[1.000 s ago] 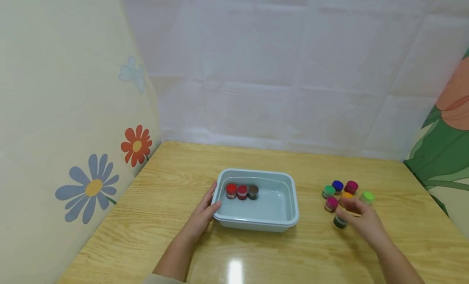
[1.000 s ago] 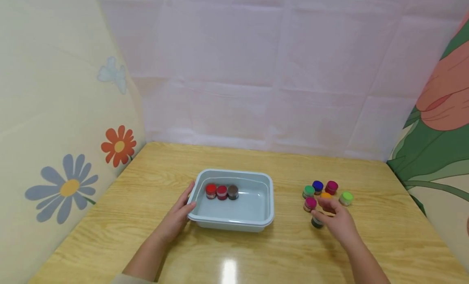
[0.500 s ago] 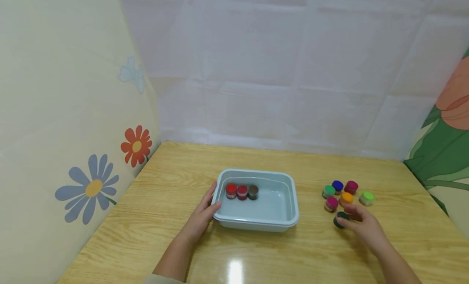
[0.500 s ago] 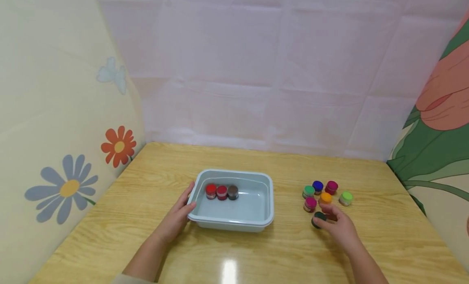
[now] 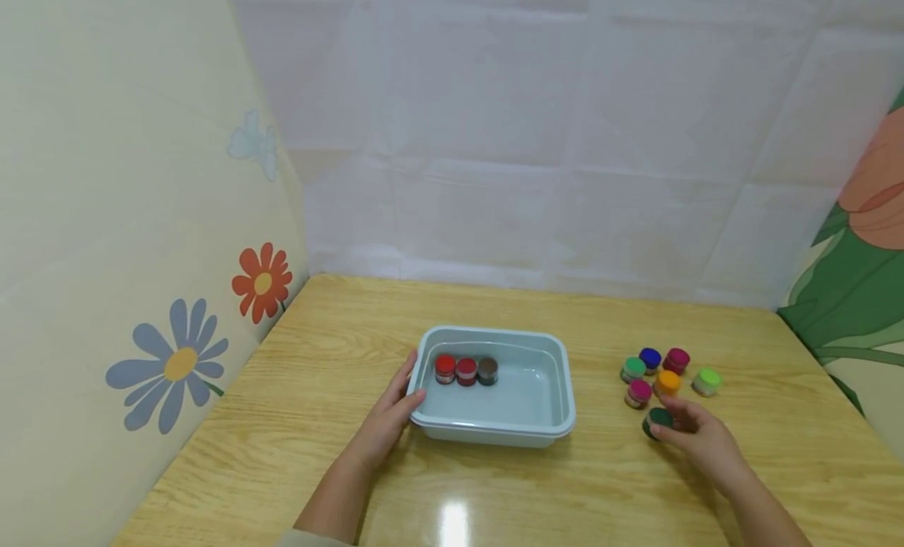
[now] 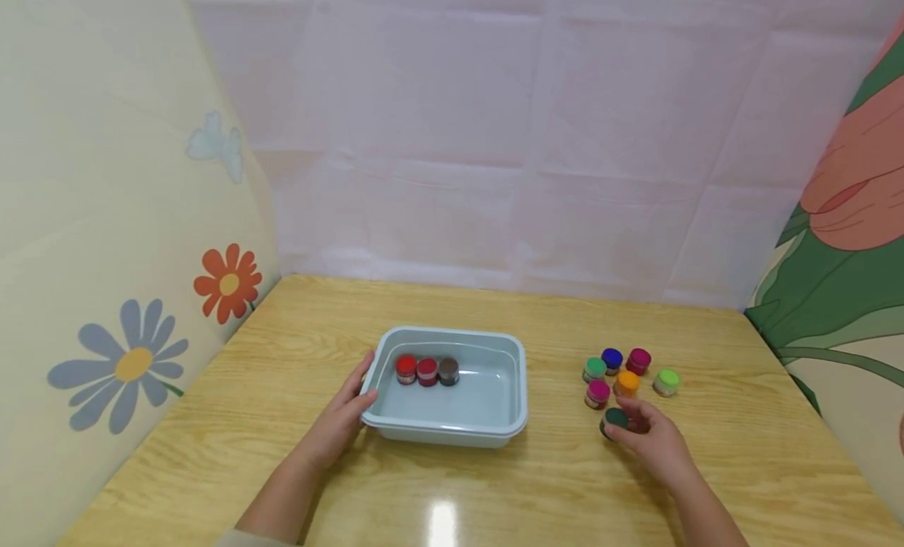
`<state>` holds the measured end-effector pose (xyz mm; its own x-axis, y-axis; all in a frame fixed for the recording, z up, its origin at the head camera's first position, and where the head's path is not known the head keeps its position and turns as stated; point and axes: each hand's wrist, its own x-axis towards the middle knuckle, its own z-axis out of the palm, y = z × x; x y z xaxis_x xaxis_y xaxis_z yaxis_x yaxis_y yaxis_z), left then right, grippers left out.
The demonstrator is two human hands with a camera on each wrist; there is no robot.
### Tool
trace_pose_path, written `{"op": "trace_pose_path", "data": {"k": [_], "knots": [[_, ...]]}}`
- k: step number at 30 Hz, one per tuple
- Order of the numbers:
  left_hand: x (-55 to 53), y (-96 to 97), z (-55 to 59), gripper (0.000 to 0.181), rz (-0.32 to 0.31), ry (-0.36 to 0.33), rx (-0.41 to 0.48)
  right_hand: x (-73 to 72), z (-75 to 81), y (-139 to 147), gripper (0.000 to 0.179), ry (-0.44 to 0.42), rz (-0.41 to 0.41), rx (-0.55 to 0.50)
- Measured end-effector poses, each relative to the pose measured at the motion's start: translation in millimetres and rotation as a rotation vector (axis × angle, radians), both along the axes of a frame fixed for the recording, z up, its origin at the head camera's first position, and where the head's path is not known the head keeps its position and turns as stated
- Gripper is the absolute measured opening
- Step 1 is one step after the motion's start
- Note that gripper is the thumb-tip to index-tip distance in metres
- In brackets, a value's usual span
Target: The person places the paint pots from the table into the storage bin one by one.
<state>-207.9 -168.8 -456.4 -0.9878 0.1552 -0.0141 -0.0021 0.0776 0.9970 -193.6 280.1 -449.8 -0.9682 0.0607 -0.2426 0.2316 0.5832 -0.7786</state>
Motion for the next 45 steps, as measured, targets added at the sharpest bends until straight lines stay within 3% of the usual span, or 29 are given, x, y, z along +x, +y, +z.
{"op": "trace_pose_path", "data": {"k": [18,26,32,42,45], "knots": [[0.4,0.0,0.3,0.065,-0.002,0.002,-0.014,-1.0,5.6,-1.9,0.080,0.008,-0.011,0.025],[1.1,0.0,1.1,0.064,-0.001,-0.003,-0.020,-4.7,20.5,-8.9,0.080,0.045,0.031,0.052],[1.0,-0.4,1.6,0.064,0.003,-0.007,-0.023,-11.0,35.1,-22.2,0.075,0.122,0.069,0.061],[1.7,-0.6,2.4,0.064,0.005,-0.012,-0.029,-23.1,57.1,-59.8,0.068,0.174,0.123,-0.106],[1.8,-0.5,2.4,0.064,0.006,-0.013,-0.026,-28.0,62.2,-70.9,0.067,0.174,0.137,-0.114]]}}
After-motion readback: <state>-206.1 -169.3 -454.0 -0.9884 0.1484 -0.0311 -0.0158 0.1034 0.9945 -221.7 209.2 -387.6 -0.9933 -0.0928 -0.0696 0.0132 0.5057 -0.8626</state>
